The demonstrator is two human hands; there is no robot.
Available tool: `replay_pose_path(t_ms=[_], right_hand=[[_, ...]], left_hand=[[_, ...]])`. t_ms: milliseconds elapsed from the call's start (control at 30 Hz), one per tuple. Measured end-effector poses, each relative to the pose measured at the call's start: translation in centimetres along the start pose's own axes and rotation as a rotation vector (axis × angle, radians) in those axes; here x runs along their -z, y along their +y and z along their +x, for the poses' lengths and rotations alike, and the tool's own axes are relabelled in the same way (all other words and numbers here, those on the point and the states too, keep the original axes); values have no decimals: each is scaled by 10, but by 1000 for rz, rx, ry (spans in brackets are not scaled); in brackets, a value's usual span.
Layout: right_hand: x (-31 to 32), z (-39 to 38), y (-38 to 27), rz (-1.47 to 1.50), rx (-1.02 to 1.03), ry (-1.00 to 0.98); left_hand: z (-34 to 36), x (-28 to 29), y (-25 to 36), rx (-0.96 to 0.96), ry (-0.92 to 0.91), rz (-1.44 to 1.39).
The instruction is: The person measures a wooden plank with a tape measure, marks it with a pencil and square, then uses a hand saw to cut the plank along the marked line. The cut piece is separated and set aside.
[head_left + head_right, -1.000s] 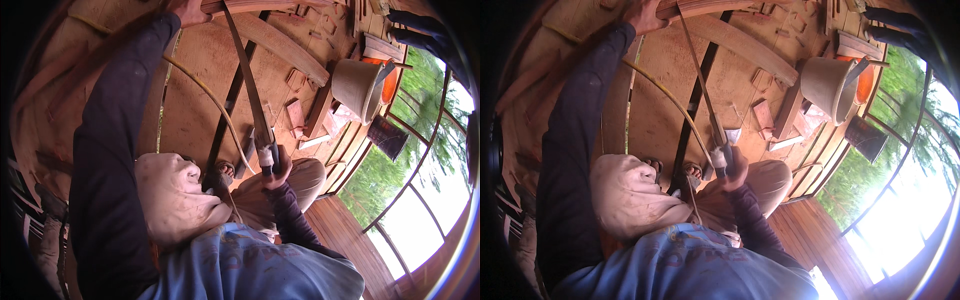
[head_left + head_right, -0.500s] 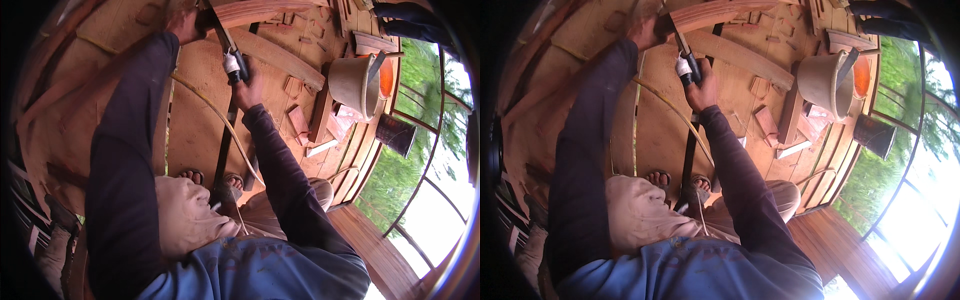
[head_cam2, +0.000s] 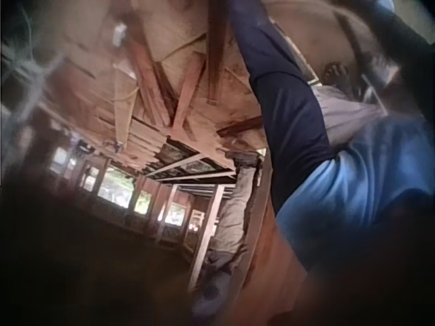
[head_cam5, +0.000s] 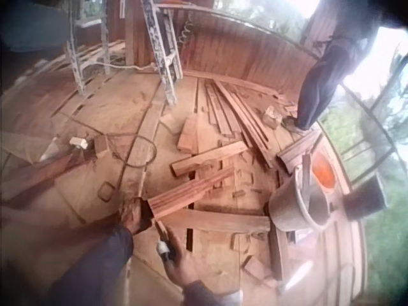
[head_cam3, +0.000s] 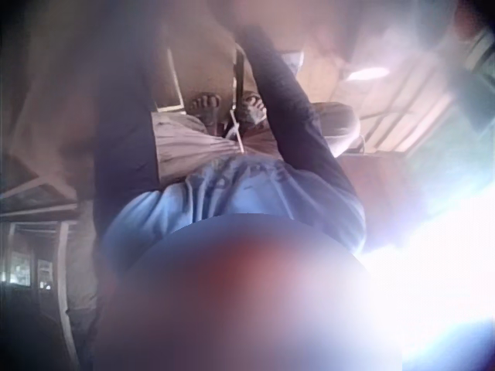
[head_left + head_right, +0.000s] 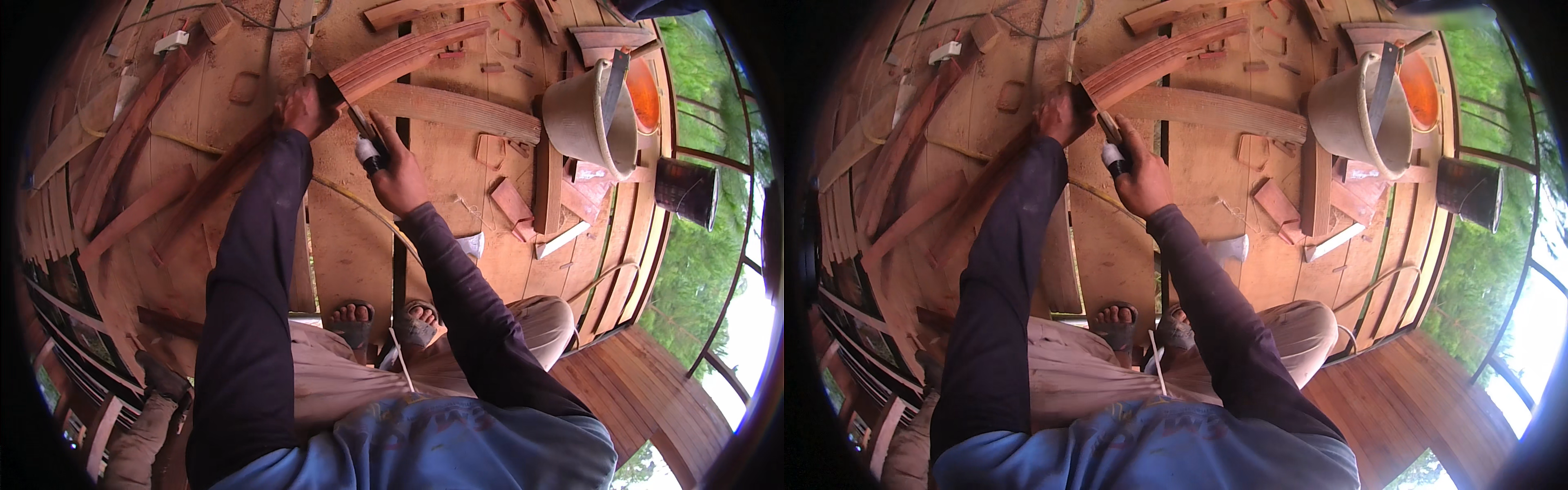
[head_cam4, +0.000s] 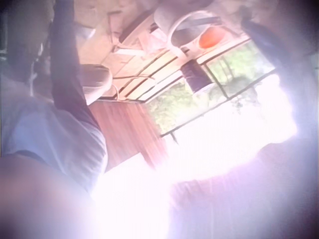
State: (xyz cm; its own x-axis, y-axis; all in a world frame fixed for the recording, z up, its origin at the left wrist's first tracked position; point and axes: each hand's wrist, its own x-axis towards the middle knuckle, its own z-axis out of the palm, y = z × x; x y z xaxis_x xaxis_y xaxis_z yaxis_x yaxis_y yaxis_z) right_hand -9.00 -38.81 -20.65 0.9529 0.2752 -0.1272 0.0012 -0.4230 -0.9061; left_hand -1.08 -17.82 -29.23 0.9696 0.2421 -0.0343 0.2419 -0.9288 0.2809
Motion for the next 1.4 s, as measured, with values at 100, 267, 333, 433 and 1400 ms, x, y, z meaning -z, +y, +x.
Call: replay_pose_path(t_ms=[100, 267, 333, 433, 1400], right_hand=[[5, 4, -5, -105, -48, -62], [42, -64, 2, -155, -74, -137], [74, -129, -12, -160, -103, -116], [84, -141, -20, -103, -124, -89], [105, -151, -22, -174, -148, -139]], left_hand=[[1, 2, 3, -14, -7, 1], [-3, 17, 8, 50, -182, 42], [2, 19, 0, 32, -189, 22], [3, 7, -4, 17, -184, -101], [-5, -23, -15, 34, -27, -102]])
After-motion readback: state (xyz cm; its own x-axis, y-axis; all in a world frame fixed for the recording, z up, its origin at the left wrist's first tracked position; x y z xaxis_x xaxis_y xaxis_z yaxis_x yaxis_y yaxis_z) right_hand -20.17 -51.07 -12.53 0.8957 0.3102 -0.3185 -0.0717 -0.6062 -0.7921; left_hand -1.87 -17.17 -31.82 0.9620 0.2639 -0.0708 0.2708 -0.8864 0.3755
